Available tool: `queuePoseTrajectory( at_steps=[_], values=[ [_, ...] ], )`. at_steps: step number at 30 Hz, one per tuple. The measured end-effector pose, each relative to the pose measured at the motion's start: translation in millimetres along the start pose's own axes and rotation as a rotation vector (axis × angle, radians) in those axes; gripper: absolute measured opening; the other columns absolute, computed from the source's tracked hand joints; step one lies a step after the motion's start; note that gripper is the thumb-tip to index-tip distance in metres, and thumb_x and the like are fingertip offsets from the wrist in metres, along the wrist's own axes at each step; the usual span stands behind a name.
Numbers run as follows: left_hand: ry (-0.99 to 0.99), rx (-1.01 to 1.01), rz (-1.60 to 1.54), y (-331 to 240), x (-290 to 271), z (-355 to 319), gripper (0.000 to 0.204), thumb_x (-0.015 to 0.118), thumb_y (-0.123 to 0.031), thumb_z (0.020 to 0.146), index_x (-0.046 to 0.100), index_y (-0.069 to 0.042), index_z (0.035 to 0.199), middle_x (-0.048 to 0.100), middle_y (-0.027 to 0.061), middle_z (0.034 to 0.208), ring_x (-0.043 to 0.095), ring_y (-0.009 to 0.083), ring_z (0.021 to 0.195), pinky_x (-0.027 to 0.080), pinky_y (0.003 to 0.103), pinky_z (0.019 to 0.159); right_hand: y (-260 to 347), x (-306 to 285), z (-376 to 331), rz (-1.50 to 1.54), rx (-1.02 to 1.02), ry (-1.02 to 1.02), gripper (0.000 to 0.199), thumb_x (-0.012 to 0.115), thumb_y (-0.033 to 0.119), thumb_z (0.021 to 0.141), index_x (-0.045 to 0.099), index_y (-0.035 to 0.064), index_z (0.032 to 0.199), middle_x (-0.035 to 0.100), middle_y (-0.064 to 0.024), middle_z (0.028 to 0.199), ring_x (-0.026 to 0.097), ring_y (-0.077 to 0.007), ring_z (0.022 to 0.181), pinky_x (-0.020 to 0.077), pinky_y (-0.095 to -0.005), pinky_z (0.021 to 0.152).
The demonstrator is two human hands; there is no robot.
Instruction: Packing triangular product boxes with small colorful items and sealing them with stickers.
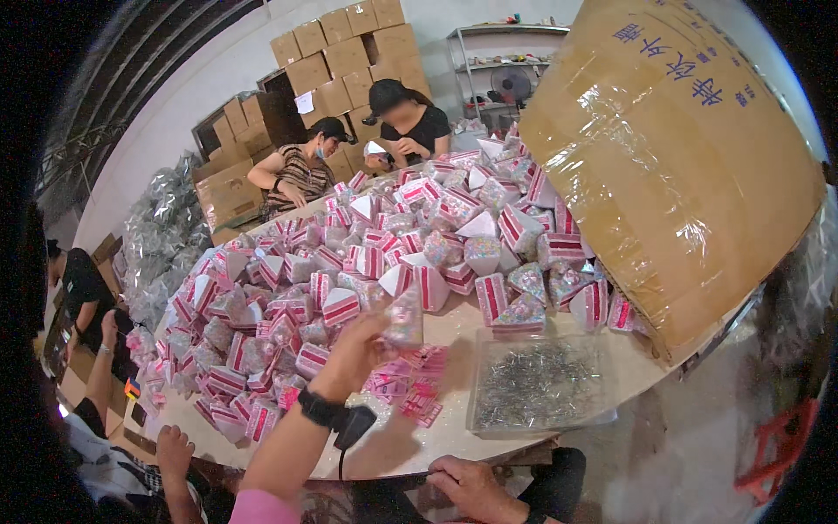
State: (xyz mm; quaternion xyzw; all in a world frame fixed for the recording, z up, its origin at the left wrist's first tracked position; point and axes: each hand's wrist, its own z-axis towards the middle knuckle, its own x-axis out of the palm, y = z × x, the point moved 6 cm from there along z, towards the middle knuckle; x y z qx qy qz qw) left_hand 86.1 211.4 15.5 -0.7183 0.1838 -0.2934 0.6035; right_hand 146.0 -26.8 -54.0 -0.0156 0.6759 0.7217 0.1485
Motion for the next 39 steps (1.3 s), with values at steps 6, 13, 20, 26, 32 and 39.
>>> queuePoseTrajectory(
  at_steps=[6, 13, 20, 26, 32, 39],
  values=[
    [0.08, 0.001, -0.558, 4, -4, -95, 0.039, 0.051, -0.011, 0.086, 0.045, 0.0, 0.123, 0.057, 0.0151, 0.117, 0.054, 0.0307, 0.115, 0.044, 0.043, 0.099, 16, 15, 6, -0.057, -0.038, 0.115, 0.018, 0.061, 0.013, 0.085, 0.063, 0.0004, 0.098, 0.065, -0.0137, 0.083, 0.063, -0.0199, 0.075, 0.0496, -0.0306, 0.068],
    [-0.103, 0.221, -0.309, 37, -6, -130, 0.056, 0.057, 0.0, 0.077, 0.036, 0.001, 0.128, 0.053, 0.0095, 0.117, 0.054, 0.0192, 0.108, 0.042, 0.034, 0.096, 96, -1, 19, -0.175, -0.275, -0.091, 0.015, 0.062, 0.007, 0.081, 0.065, -0.0009, 0.094, 0.065, -0.0149, 0.081, 0.064, -0.0244, 0.071, 0.0499, -0.031, 0.066],
    [-0.237, 0.41, -0.164, 31, -5, -149, 0.068, 0.064, 0.001, 0.071, 0.03, 0.0, 0.131, 0.047, 0.0113, 0.12, 0.049, 0.0186, 0.112, 0.039, 0.033, 0.098, 130, 7, 38, -0.358, -0.464, -0.1, 0.019, 0.059, 0.005, 0.083, 0.062, -0.0013, 0.101, 0.064, -0.0169, 0.09, 0.064, -0.031, 0.081, 0.0501, -0.0333, 0.071],
    [-0.262, 0.425, -0.197, 30, -6, -152, 0.069, 0.066, 0.001, 0.072, 0.029, 0.001, 0.131, 0.046, 0.0112, 0.121, 0.048, 0.0183, 0.112, 0.038, 0.033, 0.099, 134, 18, 46, -0.389, -0.51, -0.053, 0.019, 0.055, 0.007, 0.084, 0.059, -0.0007, 0.101, 0.062, -0.0194, 0.088, 0.06, -0.0368, 0.08, 0.0493, -0.0405, 0.067],
    [-0.266, 0.366, -0.265, 42, -9, -151, 0.07, 0.066, 0.003, 0.071, 0.029, 0.0, 0.131, 0.047, 0.0107, 0.12, 0.048, 0.0179, 0.112, 0.039, 0.033, 0.099, 128, 23, 52, -0.385, -0.435, -0.05, 0.019, 0.059, 0.005, 0.081, 0.063, -0.0008, 0.098, 0.065, -0.0176, 0.09, 0.064, -0.0322, 0.082, 0.051, -0.035, 0.071],
    [-0.257, 0.408, -0.231, 37, -4, -150, 0.07, 0.064, 0.005, 0.071, 0.029, -0.001, 0.131, 0.046, 0.0105, 0.121, 0.048, 0.0181, 0.112, 0.039, 0.033, 0.098, 129, 22, 53, -0.417, -0.437, -0.05, 0.017, 0.055, 0.006, 0.082, 0.062, -0.0003, 0.096, 0.063, -0.0178, 0.087, 0.063, -0.0334, 0.079, 0.0501, -0.0375, 0.068]
  ],
)
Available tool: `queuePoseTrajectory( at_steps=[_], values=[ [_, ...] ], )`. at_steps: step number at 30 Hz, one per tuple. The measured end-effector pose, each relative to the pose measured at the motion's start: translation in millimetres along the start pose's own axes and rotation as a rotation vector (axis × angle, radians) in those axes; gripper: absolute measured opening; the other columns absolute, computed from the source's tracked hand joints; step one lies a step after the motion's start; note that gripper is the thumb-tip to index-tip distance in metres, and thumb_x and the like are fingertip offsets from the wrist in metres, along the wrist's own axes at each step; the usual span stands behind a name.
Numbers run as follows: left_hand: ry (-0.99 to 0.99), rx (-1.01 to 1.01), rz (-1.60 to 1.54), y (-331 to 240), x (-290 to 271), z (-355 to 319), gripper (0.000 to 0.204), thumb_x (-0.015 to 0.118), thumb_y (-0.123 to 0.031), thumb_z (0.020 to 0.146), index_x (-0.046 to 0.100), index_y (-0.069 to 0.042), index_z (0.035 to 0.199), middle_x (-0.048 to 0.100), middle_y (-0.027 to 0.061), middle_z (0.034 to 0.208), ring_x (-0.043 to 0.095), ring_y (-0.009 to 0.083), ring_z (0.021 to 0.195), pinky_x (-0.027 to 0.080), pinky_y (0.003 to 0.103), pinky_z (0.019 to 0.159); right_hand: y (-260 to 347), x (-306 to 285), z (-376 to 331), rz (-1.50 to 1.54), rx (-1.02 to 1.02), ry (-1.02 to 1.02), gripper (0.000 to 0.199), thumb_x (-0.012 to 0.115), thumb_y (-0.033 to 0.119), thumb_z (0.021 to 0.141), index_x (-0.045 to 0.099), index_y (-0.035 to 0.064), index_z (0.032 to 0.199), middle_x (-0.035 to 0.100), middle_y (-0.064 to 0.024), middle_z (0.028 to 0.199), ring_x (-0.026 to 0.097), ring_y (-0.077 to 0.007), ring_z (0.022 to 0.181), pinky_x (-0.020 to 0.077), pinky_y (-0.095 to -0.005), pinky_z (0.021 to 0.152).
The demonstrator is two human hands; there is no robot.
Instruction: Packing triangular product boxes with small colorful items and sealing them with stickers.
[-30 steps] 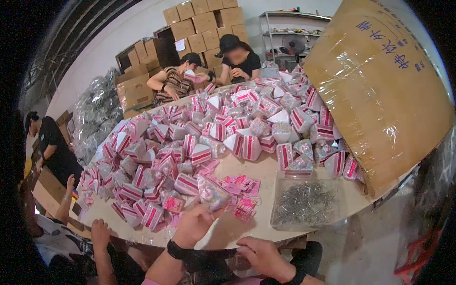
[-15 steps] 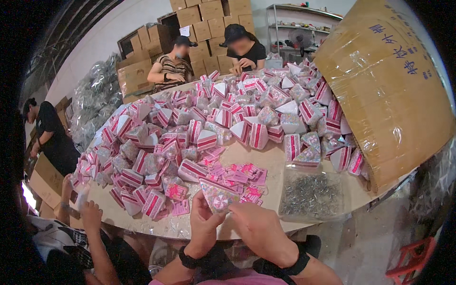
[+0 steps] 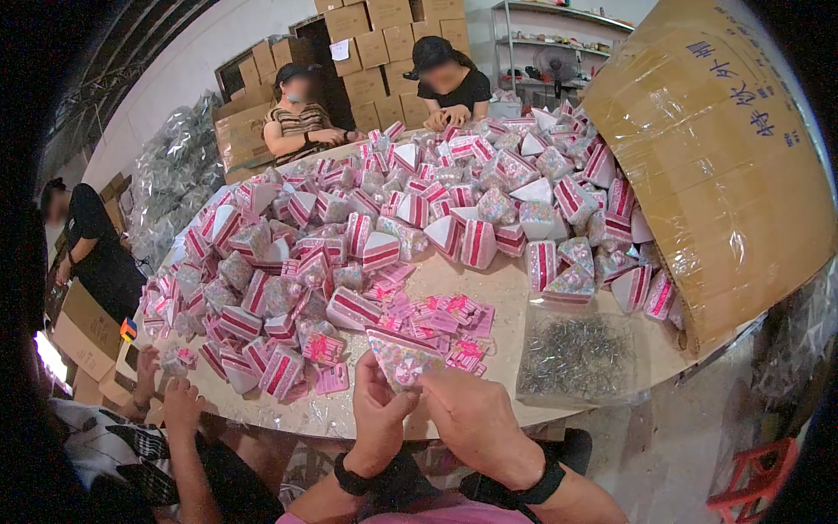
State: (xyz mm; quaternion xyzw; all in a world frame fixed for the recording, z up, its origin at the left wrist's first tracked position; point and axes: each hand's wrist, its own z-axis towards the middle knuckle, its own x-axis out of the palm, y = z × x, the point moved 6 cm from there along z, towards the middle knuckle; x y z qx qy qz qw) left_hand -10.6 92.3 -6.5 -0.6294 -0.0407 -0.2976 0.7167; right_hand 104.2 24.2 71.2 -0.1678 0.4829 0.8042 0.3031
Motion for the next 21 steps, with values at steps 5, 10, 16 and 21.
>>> queuePoseTrajectory(
  at_steps=[5, 10, 16, 21],
  values=[
    [-0.007, 0.013, 0.016, -2, 1, 0, 0.071, 0.064, 0.006, 0.071, 0.028, -0.001, 0.131, 0.046, 0.0105, 0.121, 0.048, 0.0181, 0.112, 0.039, 0.033, 0.098, -2, 1, -1, 0.012, -0.059, -0.04, 0.015, 0.051, 0.008, 0.084, 0.059, 0.0001, 0.094, 0.061, -0.0178, 0.082, 0.06, -0.0356, 0.075, 0.049, -0.0414, 0.063],
    [-0.023, 0.05, 0.05, -1, 1, 0, 0.071, 0.064, 0.005, 0.071, 0.027, -0.001, 0.132, 0.045, 0.0107, 0.121, 0.047, 0.0183, 0.112, 0.039, 0.032, 0.097, -5, 0, -1, 0.01, 0.012, -0.027, 0.016, 0.056, 0.004, 0.08, 0.063, -0.0003, 0.094, 0.063, -0.0177, 0.085, 0.063, -0.0335, 0.077, 0.0504, -0.036, 0.067],
    [-0.047, 0.246, 0.325, -10, -1, 0, 0.072, 0.062, 0.005, 0.071, 0.025, 0.001, 0.132, 0.042, 0.0114, 0.121, 0.047, 0.0184, 0.111, 0.038, 0.032, 0.096, -6, -1, -2, -0.013, 0.039, -0.004, 0.015, 0.056, 0.004, 0.081, 0.063, -0.0004, 0.093, 0.063, -0.0176, 0.085, 0.063, -0.0338, 0.077, 0.0504, -0.0369, 0.066],
    [-0.049, 0.242, 0.352, -10, 0, -1, 0.073, 0.062, 0.005, 0.071, 0.024, 0.002, 0.133, 0.042, 0.0113, 0.12, 0.047, 0.0177, 0.109, 0.038, 0.032, 0.095, -8, 0, -3, -0.038, 0.022, 0.002, 0.015, 0.055, 0.004, 0.081, 0.062, -0.0002, 0.093, 0.062, -0.0182, 0.083, 0.062, -0.0345, 0.076, 0.0498, -0.038, 0.065]
  ],
)
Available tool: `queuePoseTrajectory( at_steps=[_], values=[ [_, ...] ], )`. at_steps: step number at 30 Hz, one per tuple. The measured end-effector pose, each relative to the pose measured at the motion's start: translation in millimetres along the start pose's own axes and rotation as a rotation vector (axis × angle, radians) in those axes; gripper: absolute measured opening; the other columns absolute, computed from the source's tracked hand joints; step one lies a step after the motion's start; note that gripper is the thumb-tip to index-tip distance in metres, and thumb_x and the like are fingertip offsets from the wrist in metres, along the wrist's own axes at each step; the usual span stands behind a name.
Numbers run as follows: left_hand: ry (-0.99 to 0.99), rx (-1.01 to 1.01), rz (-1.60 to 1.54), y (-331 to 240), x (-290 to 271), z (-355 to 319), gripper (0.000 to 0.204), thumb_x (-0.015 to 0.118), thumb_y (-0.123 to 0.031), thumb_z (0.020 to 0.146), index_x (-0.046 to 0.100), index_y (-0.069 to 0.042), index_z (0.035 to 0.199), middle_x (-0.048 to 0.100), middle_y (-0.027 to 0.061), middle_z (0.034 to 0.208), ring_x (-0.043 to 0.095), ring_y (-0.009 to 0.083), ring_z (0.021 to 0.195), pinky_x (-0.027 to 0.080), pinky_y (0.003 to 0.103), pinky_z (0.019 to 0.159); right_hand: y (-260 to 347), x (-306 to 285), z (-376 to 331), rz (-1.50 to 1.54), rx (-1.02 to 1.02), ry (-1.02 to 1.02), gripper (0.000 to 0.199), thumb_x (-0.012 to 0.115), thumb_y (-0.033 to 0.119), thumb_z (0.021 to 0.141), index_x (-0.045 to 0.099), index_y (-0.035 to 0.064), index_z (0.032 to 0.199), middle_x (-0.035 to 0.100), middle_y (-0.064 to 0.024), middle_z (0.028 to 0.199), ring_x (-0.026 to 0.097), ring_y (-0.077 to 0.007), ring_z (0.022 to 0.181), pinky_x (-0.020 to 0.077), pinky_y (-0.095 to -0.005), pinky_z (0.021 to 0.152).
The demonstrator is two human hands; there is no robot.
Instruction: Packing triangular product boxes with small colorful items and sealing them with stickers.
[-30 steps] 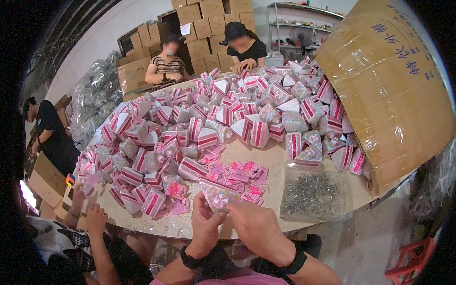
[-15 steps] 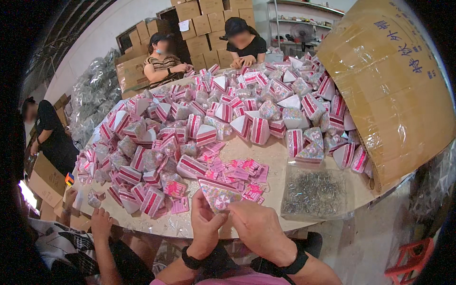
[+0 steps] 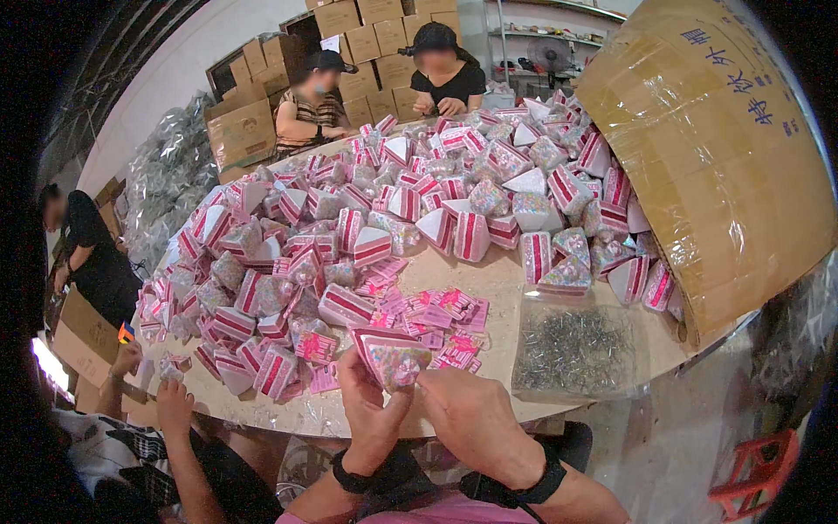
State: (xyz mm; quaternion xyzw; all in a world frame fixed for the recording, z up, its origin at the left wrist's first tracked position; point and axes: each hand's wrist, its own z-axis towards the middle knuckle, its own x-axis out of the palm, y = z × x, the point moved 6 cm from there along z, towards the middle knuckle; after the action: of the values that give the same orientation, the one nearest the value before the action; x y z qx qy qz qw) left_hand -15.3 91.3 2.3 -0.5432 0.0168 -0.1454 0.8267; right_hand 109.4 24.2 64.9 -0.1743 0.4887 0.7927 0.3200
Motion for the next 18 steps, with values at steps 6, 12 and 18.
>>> queuePoseTrajectory(
  at_steps=[6, 12, 18],
  values=[
    [-0.006, 0.011, 0.018, 1, 0, -1, 0.072, 0.064, 0.004, 0.069, 0.027, 0.001, 0.131, 0.042, 0.01, 0.118, 0.046, 0.0176, 0.109, 0.037, 0.032, 0.096, -1, 1, 0, -0.063, 0.017, 0.042, 0.014, 0.055, 0.005, 0.081, 0.062, 0.0006, 0.093, 0.061, -0.0181, 0.082, 0.061, -0.036, 0.075, 0.049, -0.0397, 0.064],
    [-0.017, 0.033, 0.023, 0, -1, -2, 0.07, 0.064, 0.003, 0.069, 0.029, -0.001, 0.13, 0.042, 0.0088, 0.119, 0.045, 0.018, 0.111, 0.036, 0.032, 0.097, -2, 1, -1, -0.09, 0.046, 0.06, 0.014, 0.054, 0.005, 0.081, 0.061, 0.0011, 0.092, 0.061, -0.018, 0.081, 0.06, -0.0363, 0.075, 0.0486, -0.0402, 0.065],
    [-0.009, -0.164, -0.144, 13, -2, -3, 0.07, 0.062, 0.005, 0.069, 0.027, 0.001, 0.129, 0.044, 0.0115, 0.119, 0.047, 0.0184, 0.109, 0.038, 0.033, 0.097, 0, -1, -1, -0.06, 0.033, 0.033, 0.014, 0.054, 0.006, 0.081, 0.061, 0.0016, 0.092, 0.061, -0.0179, 0.081, 0.06, -0.036, 0.075, 0.0485, -0.0403, 0.065]
  ],
)
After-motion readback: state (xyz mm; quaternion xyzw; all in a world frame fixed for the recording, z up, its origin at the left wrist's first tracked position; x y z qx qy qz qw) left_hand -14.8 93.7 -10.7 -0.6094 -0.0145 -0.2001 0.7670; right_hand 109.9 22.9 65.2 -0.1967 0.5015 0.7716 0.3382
